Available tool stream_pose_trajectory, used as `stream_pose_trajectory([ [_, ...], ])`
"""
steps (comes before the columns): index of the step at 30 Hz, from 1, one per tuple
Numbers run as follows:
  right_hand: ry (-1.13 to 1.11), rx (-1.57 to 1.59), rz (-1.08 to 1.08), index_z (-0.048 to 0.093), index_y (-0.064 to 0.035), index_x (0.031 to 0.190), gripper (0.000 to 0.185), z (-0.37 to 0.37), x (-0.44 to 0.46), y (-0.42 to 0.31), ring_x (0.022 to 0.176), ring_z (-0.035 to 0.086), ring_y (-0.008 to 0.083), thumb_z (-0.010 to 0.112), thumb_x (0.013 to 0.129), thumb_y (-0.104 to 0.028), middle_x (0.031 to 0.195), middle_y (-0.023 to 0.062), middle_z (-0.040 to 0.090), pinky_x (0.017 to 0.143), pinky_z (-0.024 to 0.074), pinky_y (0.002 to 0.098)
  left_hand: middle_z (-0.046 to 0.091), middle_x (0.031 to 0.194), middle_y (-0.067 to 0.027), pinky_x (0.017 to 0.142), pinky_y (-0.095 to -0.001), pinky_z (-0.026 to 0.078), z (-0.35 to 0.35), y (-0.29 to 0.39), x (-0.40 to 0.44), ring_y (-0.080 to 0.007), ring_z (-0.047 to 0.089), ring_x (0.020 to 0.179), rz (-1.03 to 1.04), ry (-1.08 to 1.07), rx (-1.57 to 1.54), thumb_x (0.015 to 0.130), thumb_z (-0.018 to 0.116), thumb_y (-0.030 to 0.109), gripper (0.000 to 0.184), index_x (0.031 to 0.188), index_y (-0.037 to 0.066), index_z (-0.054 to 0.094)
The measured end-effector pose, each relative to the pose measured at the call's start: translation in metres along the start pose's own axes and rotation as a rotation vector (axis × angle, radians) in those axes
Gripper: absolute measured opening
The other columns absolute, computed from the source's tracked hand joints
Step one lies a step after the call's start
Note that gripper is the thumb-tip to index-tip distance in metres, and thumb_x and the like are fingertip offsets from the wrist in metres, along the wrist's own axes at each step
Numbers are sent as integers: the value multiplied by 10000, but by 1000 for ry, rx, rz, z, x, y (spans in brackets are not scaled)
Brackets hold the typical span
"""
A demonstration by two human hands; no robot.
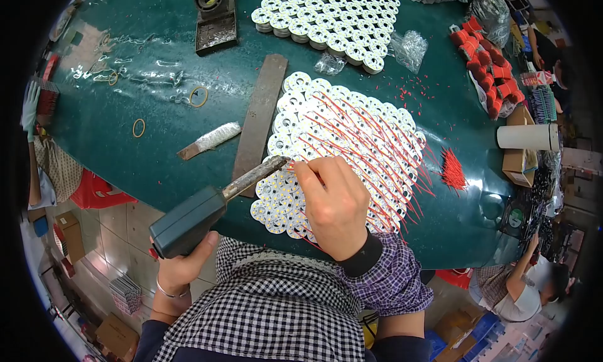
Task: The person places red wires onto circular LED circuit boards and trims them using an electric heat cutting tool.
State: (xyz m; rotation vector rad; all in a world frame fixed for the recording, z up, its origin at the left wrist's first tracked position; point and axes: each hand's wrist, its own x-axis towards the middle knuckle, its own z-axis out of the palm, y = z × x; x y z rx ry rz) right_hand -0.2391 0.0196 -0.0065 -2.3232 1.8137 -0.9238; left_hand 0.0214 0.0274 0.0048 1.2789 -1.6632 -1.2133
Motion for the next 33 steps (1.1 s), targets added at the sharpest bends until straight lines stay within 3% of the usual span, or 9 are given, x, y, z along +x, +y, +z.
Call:
stream_pose_trajectory([
  [7, -9, -1, 7, 698, 15, 972, 248, 0, 1, 0, 750, 600, 235, 690, 729, 62, 842, 82, 604, 614, 494, 347, 707, 901, -132, 665, -289, 530, -3, 0, -17, -204, 682, 746, -157, 95, -115, 750, 767, 6, 274, 1015, -43, 720],
  [10, 21, -8, -5, 701, 11, 957, 235, -2, 4, -2, 756, 599, 233, 693, 727, 57, 841, 80, 605, 615, 488, 353, 713, 931, -131, 701, -298, 539, -5, -3, -24, -209, 689, 784, -130, 115, -103, 753, 771, 7, 300, 1045, -42, 718],
  [16, 4, -2, 12, 713, -5, 942, 221, -19, -6, -13, 737, 599, 230, 696, 728, 47, 811, 68, 608, 637, 480, 354, 713, 924, -124, 694, -286, 538, -2, -4, -25, -196, 688, 772, -36, 132, -67, 750, 781, 8, 295, 1036, -43, 725],
  [25, -9, 35, 39, 708, -5, 960, 230, -11, -16, -9, 731, 604, 233, 687, 739, 54, 810, 69, 607, 630, 484, 356, 715, 902, -126, 657, -273, 531, 1, 2, -24, -182, 688, 743, -119, 46, -108, 738, 763, -18, 300, 1033, -52, 723],
  [33, -13, 48, 43, 702, -5, 956, 224, -9, -17, -8, 727, 602, 235, 693, 740, 55, 809, 74, 602, 613, 487, 354, 709, 893, -136, 637, -276, 534, 3, -3, -24, -195, 690, 719, -64, 14, -73, 729, 761, -24, 268, 993, -56, 722],
])
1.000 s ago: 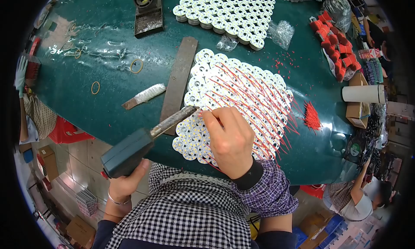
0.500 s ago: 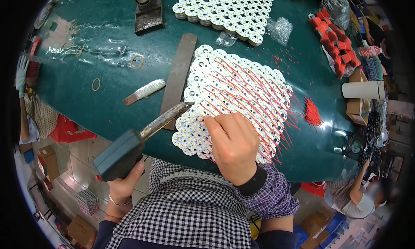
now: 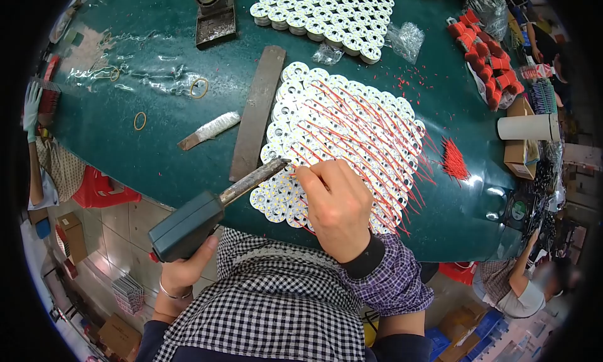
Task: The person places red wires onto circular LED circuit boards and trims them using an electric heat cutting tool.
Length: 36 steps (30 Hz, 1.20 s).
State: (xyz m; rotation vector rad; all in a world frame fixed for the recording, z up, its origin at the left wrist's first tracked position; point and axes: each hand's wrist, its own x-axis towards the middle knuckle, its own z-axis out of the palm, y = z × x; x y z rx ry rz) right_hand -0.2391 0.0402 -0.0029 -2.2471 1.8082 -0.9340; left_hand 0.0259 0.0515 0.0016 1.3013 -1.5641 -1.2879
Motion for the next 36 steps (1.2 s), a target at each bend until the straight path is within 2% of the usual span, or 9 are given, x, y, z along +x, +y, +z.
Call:
stream_pose_trajectory([
  [8, -9, -3, -3, 695, -2, 957, 231, 0, 0, 0, 724, 601, 236, 693, 734, 57, 810, 81, 591, 607, 487, 355, 700, 885, -137, 637, -282, 536, -1, 4, 4, -207, 693, 714, 9, -45, 47, 734, 761, -22, 231, 956, -57, 708],
  [17, -22, -29, -11, 693, 0, 958, 238, -1, 1, -1, 724, 600, 237, 687, 727, 56, 807, 80, 585, 606, 488, 354, 688, 848, -130, 608, -285, 523, -3, 1, 2, -199, 669, 673, 118, -52, 115, 733, 764, -13, 235, 958, -53, 708],
  [19, -17, -24, -5, 695, 1, 953, 234, 0, 1, -1, 731, 600, 237, 686, 725, 54, 805, 79, 583, 613, 489, 357, 697, 866, -138, 633, -284, 531, -5, 4, -5, -204, 679, 699, -72, 3, 10, 732, 770, -5, 262, 983, -56, 714],
  [25, 33, -60, -26, 704, -10, 926, 211, -5, 3, -8, 737, 594, 230, 711, 721, 42, 812, 68, 598, 628, 483, 354, 716, 922, -151, 703, -290, 547, -8, 1, -12, -225, 697, 764, -14, 65, 25, 738, 768, -3, 321, 1050, -57, 721],
  [36, 23, 2, -14, 708, -23, 928, 174, 6, -3, -9, 720, 591, 224, 730, 761, 21, 796, 52, 598, 618, 467, 355, 697, 872, -118, 653, -276, 525, -6, -2, -11, -186, 674, 722, -2, 32, -5, 730, 760, -30, 276, 1001, -51, 717],
])
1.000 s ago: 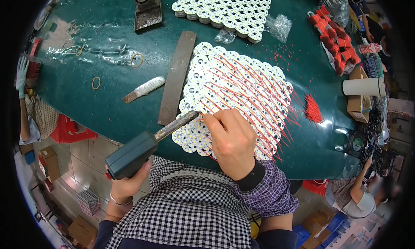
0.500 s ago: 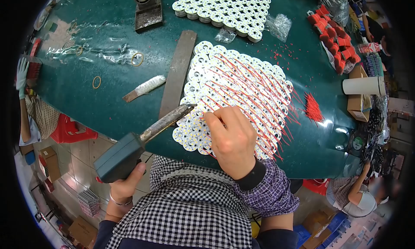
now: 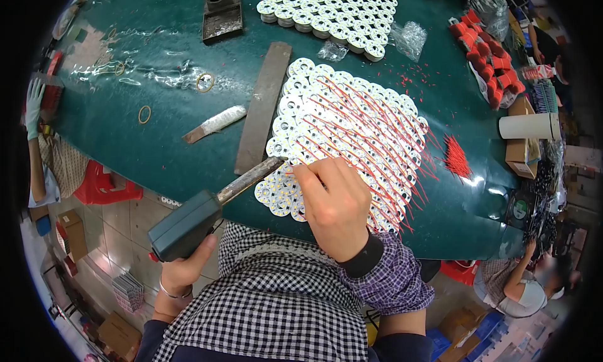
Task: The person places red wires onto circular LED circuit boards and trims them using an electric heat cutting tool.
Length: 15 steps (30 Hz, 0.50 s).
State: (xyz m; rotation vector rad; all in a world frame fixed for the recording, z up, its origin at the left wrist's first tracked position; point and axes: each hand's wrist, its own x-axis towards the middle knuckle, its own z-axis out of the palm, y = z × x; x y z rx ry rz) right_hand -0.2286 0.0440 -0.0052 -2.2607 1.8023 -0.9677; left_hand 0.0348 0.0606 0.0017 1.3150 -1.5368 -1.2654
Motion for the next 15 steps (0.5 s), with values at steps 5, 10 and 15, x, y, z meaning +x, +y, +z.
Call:
stream_pose_trajectory([
  [5, -16, -16, 3, 704, -15, 936, 174, 0, 1, 0, 728, 600, 222, 723, 766, 14, 795, 52, 598, 624, 473, 353, 698, 866, -120, 639, -275, 528, -1, 1, 1, -192, 679, 705, 27, -22, 40, 727, 757, -29, 260, 983, -48, 715],
  [10, -30, -27, 5, 703, -12, 938, 180, -1, 2, -1, 732, 605, 223, 718, 761, 14, 797, 55, 600, 627, 484, 355, 702, 866, -122, 632, -283, 535, -2, 3, 5, -203, 690, 698, 69, -54, 102, 729, 761, -20, 237, 960, -44, 712],
  [15, -39, -36, 4, 701, -14, 934, 178, -1, 3, -2, 730, 604, 223, 716, 759, 16, 795, 58, 596, 616, 487, 351, 695, 853, -121, 630, -288, 537, -3, 2, 5, -208, 687, 693, 88, -53, 137, 720, 768, -16, 228, 937, -44, 703],
])
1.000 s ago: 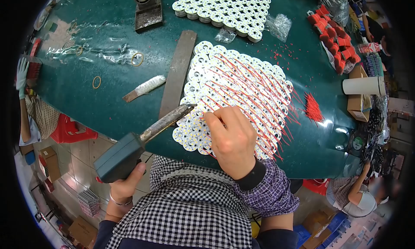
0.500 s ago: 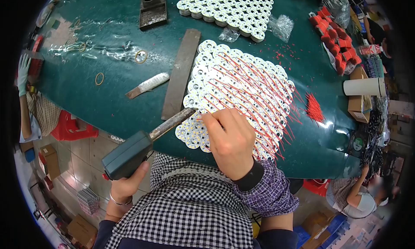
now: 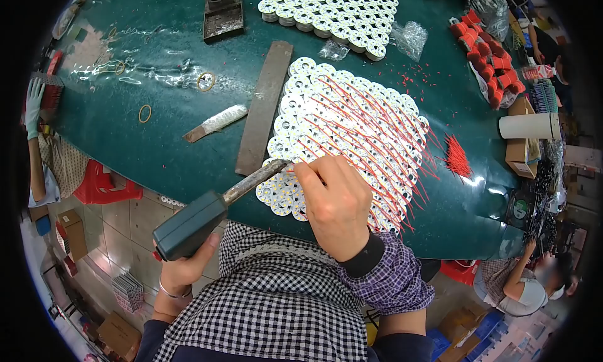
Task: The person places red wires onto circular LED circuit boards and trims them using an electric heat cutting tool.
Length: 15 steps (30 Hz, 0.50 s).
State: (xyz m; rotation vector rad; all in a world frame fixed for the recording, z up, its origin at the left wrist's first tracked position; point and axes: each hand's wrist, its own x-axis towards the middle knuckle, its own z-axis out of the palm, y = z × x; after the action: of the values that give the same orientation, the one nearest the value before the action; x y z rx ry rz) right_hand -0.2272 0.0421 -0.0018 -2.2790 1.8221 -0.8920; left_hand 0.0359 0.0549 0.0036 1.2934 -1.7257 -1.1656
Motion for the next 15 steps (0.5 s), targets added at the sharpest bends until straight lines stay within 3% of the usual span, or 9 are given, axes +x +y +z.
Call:
stream_pose_trajectory([
  [5, 5, -3, 1, 699, -15, 934, 183, 0, 0, 0, 724, 601, 224, 712, 756, 21, 792, 60, 590, 611, 487, 348, 686, 836, -125, 636, -290, 536, -1, -6, -10, -217, 684, 701, -6, 10, -49, 719, 770, -16, 239, 945, -48, 700],
  [7, -3, -8, 9, 697, -13, 936, 187, 1, -1, 0, 734, 599, 224, 710, 753, 25, 814, 63, 597, 609, 488, 349, 687, 852, -136, 653, -294, 536, -4, -5, -16, -227, 684, 720, -109, 26, -120, 726, 759, -26, 259, 978, -50, 706],
  [15, 47, -50, -25, 713, -8, 989, 245, -14, -4, -8, 746, 587, 228, 706, 748, 35, 849, 63, 604, 630, 467, 362, 710, 931, -142, 689, -297, 548, -5, -6, -23, -219, 692, 764, 0, 94, -84, 721, 761, -33, 319, 1037, -43, 720],
])
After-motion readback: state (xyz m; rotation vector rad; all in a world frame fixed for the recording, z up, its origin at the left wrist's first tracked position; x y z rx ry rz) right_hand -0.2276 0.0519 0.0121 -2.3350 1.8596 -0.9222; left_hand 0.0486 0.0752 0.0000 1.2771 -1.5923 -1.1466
